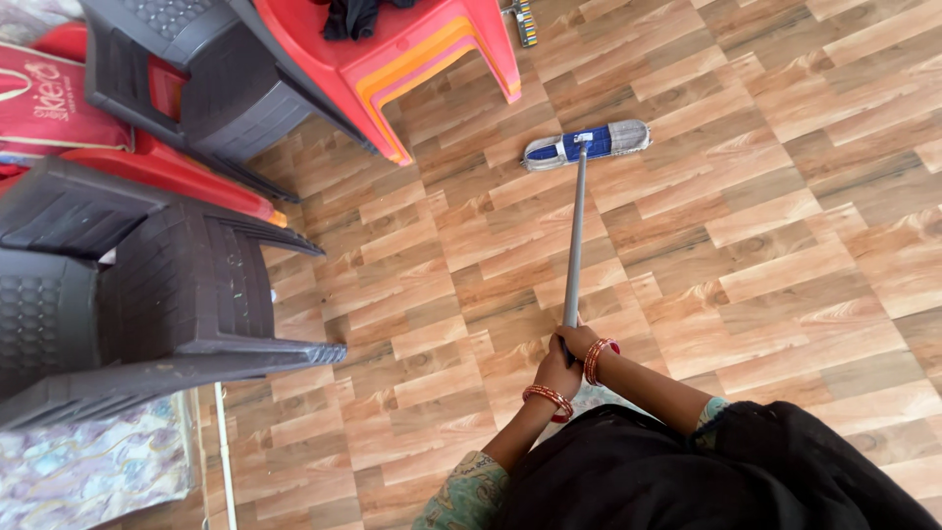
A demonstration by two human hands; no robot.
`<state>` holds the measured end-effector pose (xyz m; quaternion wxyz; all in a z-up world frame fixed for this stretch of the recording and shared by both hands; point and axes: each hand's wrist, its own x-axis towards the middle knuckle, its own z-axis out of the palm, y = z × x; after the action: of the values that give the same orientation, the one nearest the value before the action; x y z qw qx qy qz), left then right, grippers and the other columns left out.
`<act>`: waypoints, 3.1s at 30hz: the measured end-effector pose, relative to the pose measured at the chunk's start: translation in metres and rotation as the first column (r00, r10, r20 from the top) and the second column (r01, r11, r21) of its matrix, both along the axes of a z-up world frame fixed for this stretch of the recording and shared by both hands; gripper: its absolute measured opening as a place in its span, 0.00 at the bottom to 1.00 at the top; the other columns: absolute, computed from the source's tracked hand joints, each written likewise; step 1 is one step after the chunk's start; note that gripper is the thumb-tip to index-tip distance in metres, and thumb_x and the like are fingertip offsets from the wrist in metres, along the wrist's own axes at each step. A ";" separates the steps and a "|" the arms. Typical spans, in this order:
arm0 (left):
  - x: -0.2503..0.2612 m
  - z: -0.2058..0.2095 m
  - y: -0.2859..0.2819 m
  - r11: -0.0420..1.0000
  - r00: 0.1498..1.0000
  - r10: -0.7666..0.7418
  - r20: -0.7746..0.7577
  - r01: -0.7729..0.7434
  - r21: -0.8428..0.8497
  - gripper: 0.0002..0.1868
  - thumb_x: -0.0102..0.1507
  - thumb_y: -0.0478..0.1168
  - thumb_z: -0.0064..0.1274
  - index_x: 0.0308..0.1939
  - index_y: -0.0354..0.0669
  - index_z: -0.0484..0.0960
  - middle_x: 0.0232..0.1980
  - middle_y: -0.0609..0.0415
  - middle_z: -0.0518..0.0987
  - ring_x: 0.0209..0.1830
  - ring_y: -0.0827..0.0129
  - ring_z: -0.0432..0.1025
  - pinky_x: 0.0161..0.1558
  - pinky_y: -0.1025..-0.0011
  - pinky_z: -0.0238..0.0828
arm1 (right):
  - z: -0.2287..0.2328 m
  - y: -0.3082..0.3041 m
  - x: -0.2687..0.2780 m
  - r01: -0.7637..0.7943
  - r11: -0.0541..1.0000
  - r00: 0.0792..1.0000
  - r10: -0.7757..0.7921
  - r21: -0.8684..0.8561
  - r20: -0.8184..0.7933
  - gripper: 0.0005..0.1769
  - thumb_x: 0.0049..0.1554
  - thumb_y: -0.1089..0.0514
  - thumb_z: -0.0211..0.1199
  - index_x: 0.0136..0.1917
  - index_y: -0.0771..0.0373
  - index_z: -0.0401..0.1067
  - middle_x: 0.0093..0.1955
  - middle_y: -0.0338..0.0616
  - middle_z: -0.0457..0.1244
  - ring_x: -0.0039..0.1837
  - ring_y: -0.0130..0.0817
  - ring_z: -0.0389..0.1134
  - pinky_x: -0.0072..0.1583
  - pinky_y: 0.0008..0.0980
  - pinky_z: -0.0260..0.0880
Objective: The person mops a tiled floor using a mop with a long handle, moving it across the surface and around items such as stacked chairs and a water jug.
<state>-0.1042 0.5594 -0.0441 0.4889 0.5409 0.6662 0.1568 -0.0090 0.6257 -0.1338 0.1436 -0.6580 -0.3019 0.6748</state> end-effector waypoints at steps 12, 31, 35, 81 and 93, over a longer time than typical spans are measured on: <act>0.023 -0.041 0.173 0.980 0.980 -0.182 -0.075 0.175 -0.089 0.43 0.65 0.43 0.48 0.75 0.29 0.42 0.41 0.31 0.82 0.40 0.40 0.79 0.41 0.50 0.76 | -0.009 0.160 0.035 0.136 0.982 0.986 -0.147 -0.129 -0.083 0.28 0.61 0.40 0.57 0.45 0.71 0.76 0.39 0.51 0.70 0.40 0.41 0.70 0.44 0.40 0.72; -0.002 -0.102 0.276 0.976 0.974 0.002 -0.226 -0.052 -0.213 0.30 0.61 0.45 0.54 0.66 0.47 0.66 0.50 0.32 0.82 0.51 0.40 0.78 0.53 0.50 0.75 | 0.028 0.274 0.046 -0.862 0.475 0.440 0.528 0.176 0.727 0.40 0.54 0.63 0.59 0.78 0.55 0.52 0.77 0.59 0.49 0.75 0.56 0.53 0.69 0.52 0.59; 0.001 -0.067 0.261 0.978 0.960 -0.025 -0.278 -0.034 -0.204 0.34 0.60 0.45 0.55 0.68 0.47 0.62 0.50 0.31 0.81 0.50 0.38 0.77 0.52 0.49 0.75 | 0.096 0.267 0.029 -0.974 0.159 0.226 0.655 0.161 0.721 0.41 0.47 0.57 0.71 0.72 0.51 0.61 0.79 0.52 0.46 0.80 0.51 0.43 0.70 0.53 0.56; 0.083 0.035 0.070 0.954 0.776 -0.296 -0.557 0.271 -0.130 0.37 0.62 0.36 0.51 0.74 0.39 0.56 0.50 0.32 0.79 0.46 0.44 0.79 0.46 0.54 0.78 | 0.112 0.106 0.099 -0.966 -0.201 0.033 0.534 0.165 0.845 0.19 0.54 0.46 0.62 0.55 0.56 0.70 0.54 0.42 0.66 0.64 0.41 0.66 0.72 0.56 0.54; -0.007 0.129 -0.144 0.925 0.799 -0.378 -0.467 0.343 -0.162 0.34 0.60 0.41 0.56 0.68 0.39 0.64 0.43 0.36 0.81 0.42 0.43 0.78 0.45 0.50 0.76 | 0.142 -0.095 0.023 -0.921 -0.355 -0.142 0.689 0.159 0.711 0.16 0.52 0.47 0.65 0.51 0.55 0.75 0.48 0.42 0.70 0.56 0.43 0.72 0.64 0.46 0.61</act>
<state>-0.1115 0.4155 0.0852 0.3431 0.6624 0.6578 -0.1042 0.0138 0.5308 0.0086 -0.2296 -0.1916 -0.9185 0.2588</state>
